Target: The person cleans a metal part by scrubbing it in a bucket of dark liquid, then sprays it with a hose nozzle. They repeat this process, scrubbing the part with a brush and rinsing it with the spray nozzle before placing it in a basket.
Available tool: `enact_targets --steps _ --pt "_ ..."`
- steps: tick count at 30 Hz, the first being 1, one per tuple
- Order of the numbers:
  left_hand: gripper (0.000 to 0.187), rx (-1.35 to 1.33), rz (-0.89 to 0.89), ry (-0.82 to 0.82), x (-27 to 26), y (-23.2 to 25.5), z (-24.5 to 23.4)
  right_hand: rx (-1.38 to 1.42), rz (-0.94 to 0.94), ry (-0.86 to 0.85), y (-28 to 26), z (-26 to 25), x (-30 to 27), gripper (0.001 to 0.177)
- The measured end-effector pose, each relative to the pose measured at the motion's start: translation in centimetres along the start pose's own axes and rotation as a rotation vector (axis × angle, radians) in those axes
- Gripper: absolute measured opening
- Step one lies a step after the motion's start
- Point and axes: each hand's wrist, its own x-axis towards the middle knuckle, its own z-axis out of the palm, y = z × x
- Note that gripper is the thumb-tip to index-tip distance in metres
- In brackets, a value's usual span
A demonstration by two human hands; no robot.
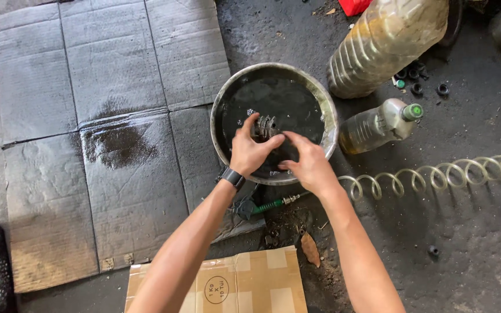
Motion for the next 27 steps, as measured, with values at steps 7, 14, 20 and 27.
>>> enact_targets --steps 7,14,20,27 --pt "0.097 0.312 0.239 -0.003 0.0 3.4 -2.7 -0.203 0.288 0.105 9.5 4.1 -0.3 0.012" --pt "0.101 0.483 0.429 -0.074 0.2 4.8 -3.2 0.007 0.306 0.215 6.5 4.1 0.0 0.027" --pt "0.098 0.388 0.315 -0.033 0.9 3.8 -2.1 0.055 0.463 -0.065 6.5 2.7 0.3 0.039" --pt "0.100 0.449 0.364 -0.056 0.8 4.0 -2.4 -0.204 0.496 0.288 6.4 3.6 -0.2 0.023"
